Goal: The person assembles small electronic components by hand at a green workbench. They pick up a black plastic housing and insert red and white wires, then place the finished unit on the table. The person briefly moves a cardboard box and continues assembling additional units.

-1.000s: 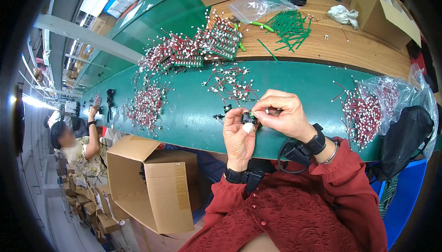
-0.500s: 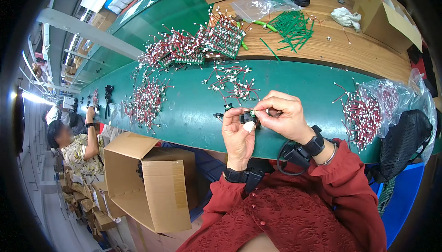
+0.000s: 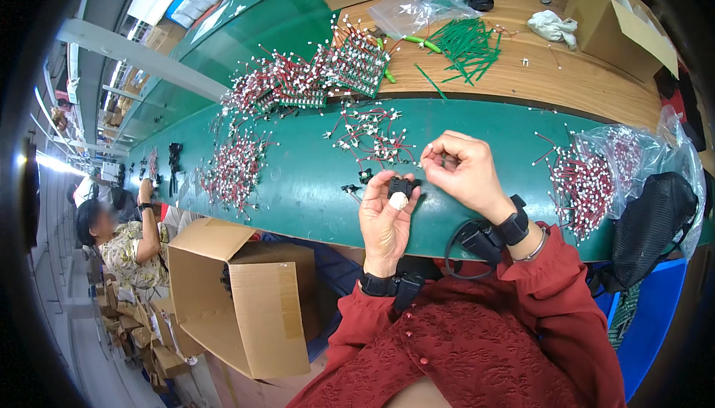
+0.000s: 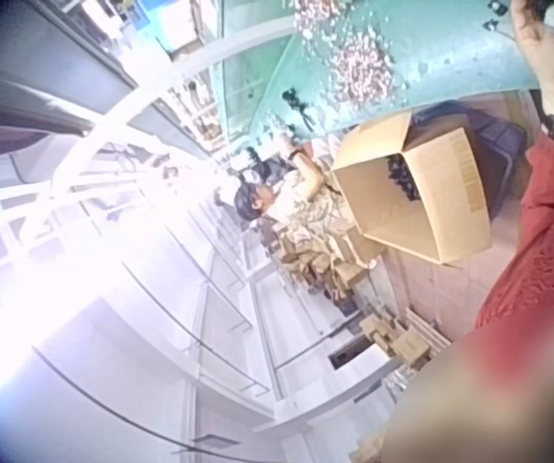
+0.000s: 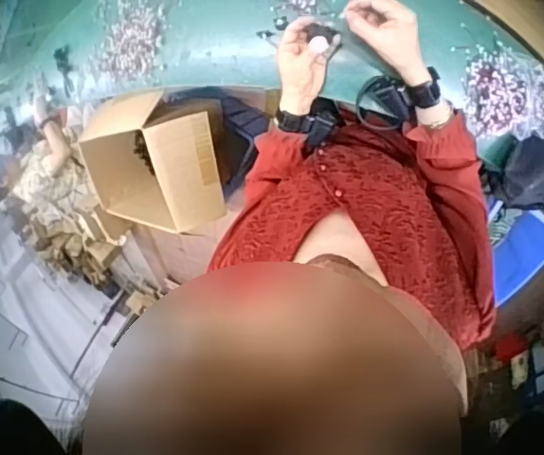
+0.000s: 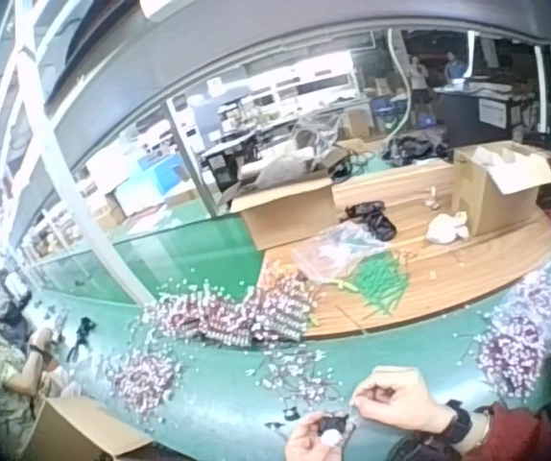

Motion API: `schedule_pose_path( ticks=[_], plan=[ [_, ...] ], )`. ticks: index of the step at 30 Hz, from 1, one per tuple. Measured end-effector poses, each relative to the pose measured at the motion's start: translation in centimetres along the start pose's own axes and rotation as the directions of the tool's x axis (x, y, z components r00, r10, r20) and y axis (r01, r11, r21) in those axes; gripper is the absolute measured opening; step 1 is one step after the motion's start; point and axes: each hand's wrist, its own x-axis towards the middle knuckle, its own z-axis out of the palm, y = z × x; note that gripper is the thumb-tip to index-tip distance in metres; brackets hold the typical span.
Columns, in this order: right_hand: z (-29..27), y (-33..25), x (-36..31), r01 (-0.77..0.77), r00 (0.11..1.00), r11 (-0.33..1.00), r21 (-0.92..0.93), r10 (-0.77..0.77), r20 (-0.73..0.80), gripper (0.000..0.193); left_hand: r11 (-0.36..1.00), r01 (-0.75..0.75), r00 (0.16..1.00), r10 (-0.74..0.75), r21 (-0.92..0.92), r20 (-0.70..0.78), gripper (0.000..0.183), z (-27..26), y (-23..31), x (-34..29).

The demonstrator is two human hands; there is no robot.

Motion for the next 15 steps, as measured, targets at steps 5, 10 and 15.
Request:
schedule_pose_path(
  ticks=[5, 10, 15],
  plan=[
    [-1.0, 0.1, 0.4, -0.002, 0.989, 0.903, -0.430, 0.066, 0.133, 0.009, 0.996, 0.013, 1.000, -0.015, 0.087, 0.024, 0.031, -0.1, 0.0, 0.1],
    [0.2, -0.1, 0.0, 0.048, 0.983, 0.690, -0.722, 0.096, 0.157, 0.012, 0.995, -0.006, 1.000, 0.008, 0.095, -0.029, 0.034, 0.1, 0.1, -0.2],
    [-0.2, -0.7, 0.1, -0.014, 0.977, 0.782, -0.623, 0.145, 0.159, 0.016, 0.999, -0.036, 0.999, 0.036, 0.026, -0.010, 0.034, 0.0, 0.2, -0.1]
  ],
)
